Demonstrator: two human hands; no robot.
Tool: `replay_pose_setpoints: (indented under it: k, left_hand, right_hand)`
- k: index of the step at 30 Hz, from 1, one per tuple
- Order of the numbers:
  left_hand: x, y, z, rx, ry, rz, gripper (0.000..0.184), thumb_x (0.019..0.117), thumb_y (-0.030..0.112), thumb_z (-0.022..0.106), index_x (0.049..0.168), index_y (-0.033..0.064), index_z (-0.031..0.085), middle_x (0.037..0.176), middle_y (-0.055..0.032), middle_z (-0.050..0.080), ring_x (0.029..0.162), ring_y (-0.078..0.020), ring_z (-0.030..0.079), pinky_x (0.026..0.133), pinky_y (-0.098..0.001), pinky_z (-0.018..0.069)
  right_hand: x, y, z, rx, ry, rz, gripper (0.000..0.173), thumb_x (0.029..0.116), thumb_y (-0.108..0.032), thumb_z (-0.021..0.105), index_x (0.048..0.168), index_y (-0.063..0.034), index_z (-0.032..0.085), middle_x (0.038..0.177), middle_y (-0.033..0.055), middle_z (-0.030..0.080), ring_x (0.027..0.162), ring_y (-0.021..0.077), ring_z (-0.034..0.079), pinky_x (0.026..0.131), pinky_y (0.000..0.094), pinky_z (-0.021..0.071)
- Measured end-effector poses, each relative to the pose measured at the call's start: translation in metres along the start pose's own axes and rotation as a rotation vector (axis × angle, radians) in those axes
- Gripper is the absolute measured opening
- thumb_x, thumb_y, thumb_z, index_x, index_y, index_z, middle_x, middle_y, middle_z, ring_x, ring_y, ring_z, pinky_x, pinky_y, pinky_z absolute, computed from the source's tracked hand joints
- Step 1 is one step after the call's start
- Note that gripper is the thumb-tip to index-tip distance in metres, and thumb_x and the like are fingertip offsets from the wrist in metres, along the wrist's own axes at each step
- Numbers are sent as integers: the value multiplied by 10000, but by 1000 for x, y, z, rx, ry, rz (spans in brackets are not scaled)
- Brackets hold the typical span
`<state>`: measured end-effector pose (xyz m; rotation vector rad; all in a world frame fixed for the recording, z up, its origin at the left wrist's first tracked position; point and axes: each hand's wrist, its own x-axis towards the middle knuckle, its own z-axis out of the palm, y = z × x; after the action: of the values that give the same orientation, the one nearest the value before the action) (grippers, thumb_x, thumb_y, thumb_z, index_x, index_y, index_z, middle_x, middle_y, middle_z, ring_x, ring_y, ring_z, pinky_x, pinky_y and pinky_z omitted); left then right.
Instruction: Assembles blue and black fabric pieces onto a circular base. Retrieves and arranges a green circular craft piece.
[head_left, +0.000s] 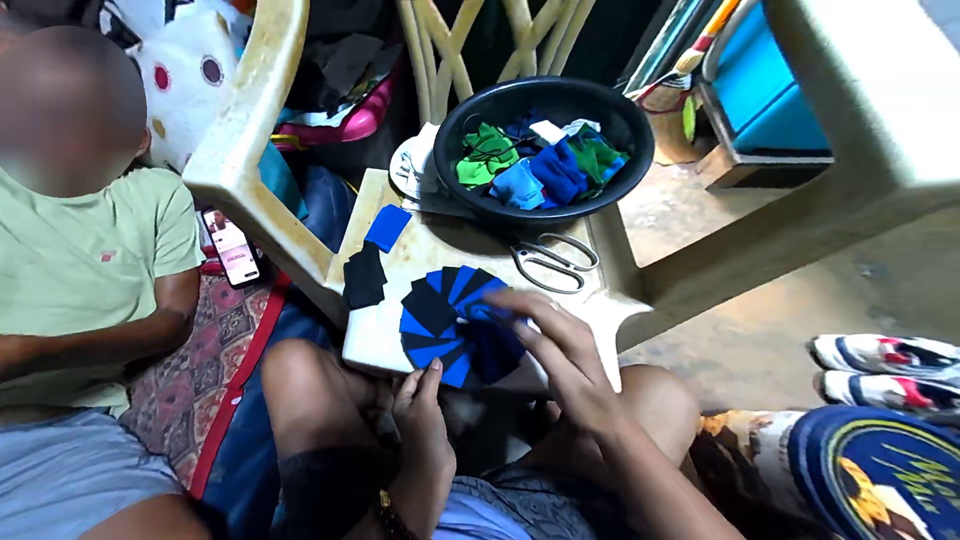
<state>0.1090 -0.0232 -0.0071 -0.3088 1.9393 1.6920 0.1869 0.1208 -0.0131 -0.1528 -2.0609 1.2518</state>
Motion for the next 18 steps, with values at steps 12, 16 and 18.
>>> replay_pose_setpoints:
  k: [12, 16, 18]
  left_hand:
    - [-19, -14, -48, 40, -171, -63, 200, 1031, 139, 562, 1134, -12, 644, 1155, -101, 618, 1083, -166, 571, 944, -365, 467]
    - [-22, -14, -56, 17, -173, -84, 146, 1029, 93, 539, 1079, -7, 633, 1077, -79, 633, 1026, -151, 606, 916, -341, 500]
    - [-25, -16, -57, 10, -194, -86, 179, 1032, 77, 516, 1136, -30, 615, 1122, -103, 627, 1062, -165, 606, 951, -346, 501]
  right_hand:
    - [-94, -13, 77, 1693, 733, 1077, 546, 1090, -307, 160, 952, -97, 645, 894, 106, 744, 861, 222, 743, 751, 404, 623]
    - [-94, -14, 80, 1720, 744, 1016, 585, 1090, -370, 153, 932, -115, 656, 863, 88, 745, 825, 195, 741, 709, 375, 622]
    - [-98, -17, 78, 1722, 750, 980, 601, 1080, -360, 136, 904, -126, 660, 851, 82, 748, 812, 188, 742, 705, 369, 619]
